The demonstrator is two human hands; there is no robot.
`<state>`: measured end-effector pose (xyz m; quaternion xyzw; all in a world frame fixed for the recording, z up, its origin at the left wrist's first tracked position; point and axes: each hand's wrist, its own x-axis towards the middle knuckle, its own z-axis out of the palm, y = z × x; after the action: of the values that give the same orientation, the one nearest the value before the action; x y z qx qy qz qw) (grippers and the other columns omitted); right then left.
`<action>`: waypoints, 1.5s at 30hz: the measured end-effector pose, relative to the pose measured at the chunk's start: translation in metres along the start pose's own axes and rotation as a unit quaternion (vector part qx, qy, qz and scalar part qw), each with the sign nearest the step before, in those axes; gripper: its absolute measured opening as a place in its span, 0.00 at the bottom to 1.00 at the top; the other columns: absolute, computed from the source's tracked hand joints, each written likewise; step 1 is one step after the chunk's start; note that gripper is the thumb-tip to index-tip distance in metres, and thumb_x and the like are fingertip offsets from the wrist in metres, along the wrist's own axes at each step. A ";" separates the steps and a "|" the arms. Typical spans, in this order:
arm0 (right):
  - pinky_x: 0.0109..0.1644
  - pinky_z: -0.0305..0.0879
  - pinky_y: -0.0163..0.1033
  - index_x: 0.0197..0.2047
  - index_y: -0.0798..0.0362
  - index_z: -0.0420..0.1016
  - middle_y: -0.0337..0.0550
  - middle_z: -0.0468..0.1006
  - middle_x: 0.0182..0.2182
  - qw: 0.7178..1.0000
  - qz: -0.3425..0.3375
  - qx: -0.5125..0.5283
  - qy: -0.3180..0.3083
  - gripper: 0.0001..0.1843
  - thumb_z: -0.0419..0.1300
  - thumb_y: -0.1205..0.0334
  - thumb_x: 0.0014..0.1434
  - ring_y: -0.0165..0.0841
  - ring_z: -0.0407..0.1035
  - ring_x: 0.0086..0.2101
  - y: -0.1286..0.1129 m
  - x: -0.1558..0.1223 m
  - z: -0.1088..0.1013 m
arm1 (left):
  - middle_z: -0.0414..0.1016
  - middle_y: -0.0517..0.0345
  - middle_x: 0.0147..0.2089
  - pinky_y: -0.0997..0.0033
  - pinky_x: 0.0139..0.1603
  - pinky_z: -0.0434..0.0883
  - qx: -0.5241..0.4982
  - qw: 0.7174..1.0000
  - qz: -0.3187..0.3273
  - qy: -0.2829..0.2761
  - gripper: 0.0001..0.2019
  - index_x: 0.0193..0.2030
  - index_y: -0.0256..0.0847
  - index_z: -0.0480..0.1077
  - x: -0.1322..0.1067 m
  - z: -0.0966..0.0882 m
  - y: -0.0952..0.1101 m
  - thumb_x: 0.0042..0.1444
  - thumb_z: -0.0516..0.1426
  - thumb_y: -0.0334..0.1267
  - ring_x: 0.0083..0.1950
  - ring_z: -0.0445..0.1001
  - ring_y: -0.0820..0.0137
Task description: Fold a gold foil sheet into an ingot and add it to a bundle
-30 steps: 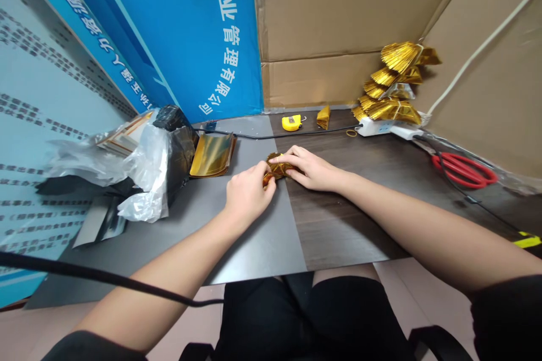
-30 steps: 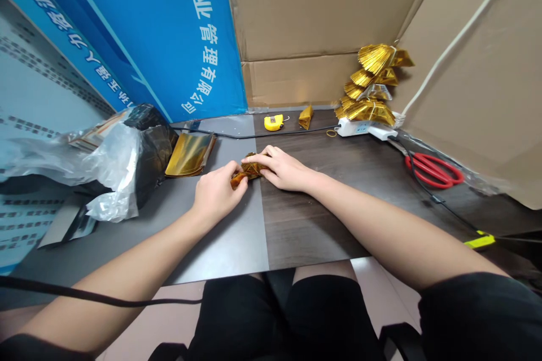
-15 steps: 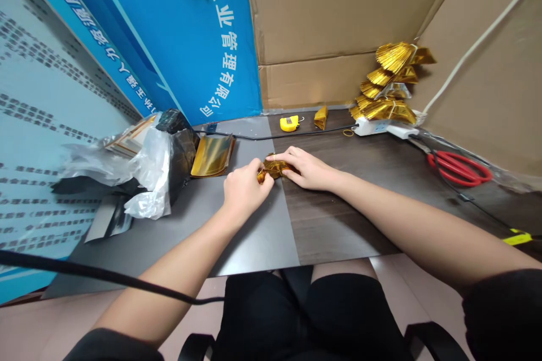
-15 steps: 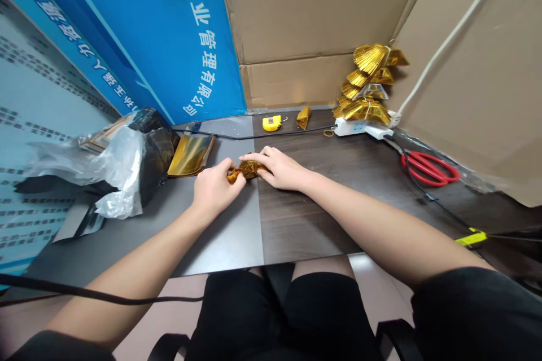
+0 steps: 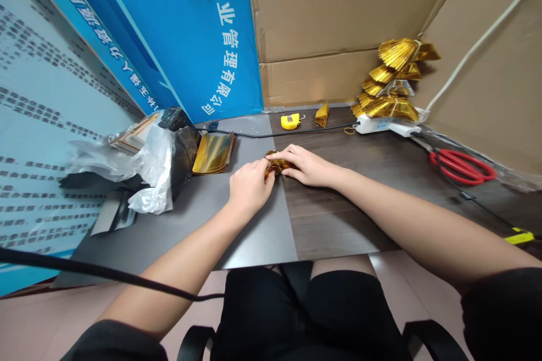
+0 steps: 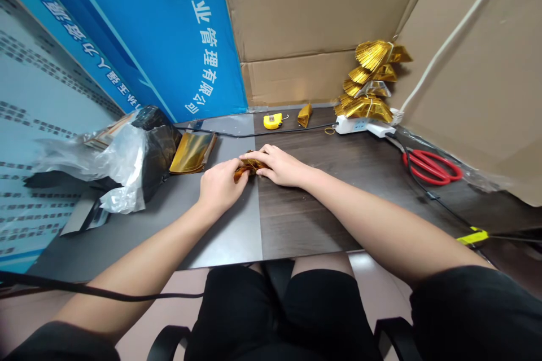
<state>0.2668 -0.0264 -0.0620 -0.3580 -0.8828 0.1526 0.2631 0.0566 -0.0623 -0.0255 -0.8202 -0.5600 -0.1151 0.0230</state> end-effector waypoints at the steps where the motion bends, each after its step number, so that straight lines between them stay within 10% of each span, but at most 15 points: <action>1: 0.62 0.67 0.57 0.72 0.45 0.64 0.51 0.72 0.51 1.000 -0.002 0.001 -0.001 0.30 0.58 0.63 0.68 0.44 0.67 0.53 0.000 0.000 -0.001 | 0.82 0.56 0.45 0.69 0.38 0.67 0.000 1.000 0.004 0.003 0.10 0.49 0.45 0.74 0.000 0.001 0.000 0.68 0.53 0.42 0.48 0.79 0.63; 18: 0.54 0.72 0.53 0.67 0.51 0.69 0.51 0.74 0.44 0.999 -0.002 -0.002 0.033 0.26 0.56 0.64 0.67 0.42 0.71 0.46 -0.004 0.000 0.000 | 0.77 0.52 0.47 0.66 0.49 0.68 -0.061 0.993 0.091 0.047 0.09 0.51 0.42 0.72 0.003 0.011 -0.009 0.68 0.53 0.38 0.50 0.73 0.63; 45: 0.61 0.69 0.59 0.71 0.47 0.64 0.52 0.69 0.49 1.000 -0.009 0.008 0.028 0.29 0.55 0.63 0.68 0.44 0.67 0.52 -0.002 -0.002 0.006 | 0.78 0.60 0.38 0.70 0.43 0.66 -0.173 0.983 0.014 0.055 0.04 0.38 0.44 0.76 0.008 0.009 -0.008 0.63 0.62 0.39 0.39 0.74 0.70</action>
<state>0.2629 -0.0297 -0.0666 -0.3520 -0.8772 0.1469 0.2917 0.0533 -0.0506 -0.0328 -0.8119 -0.5181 -0.2547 -0.0873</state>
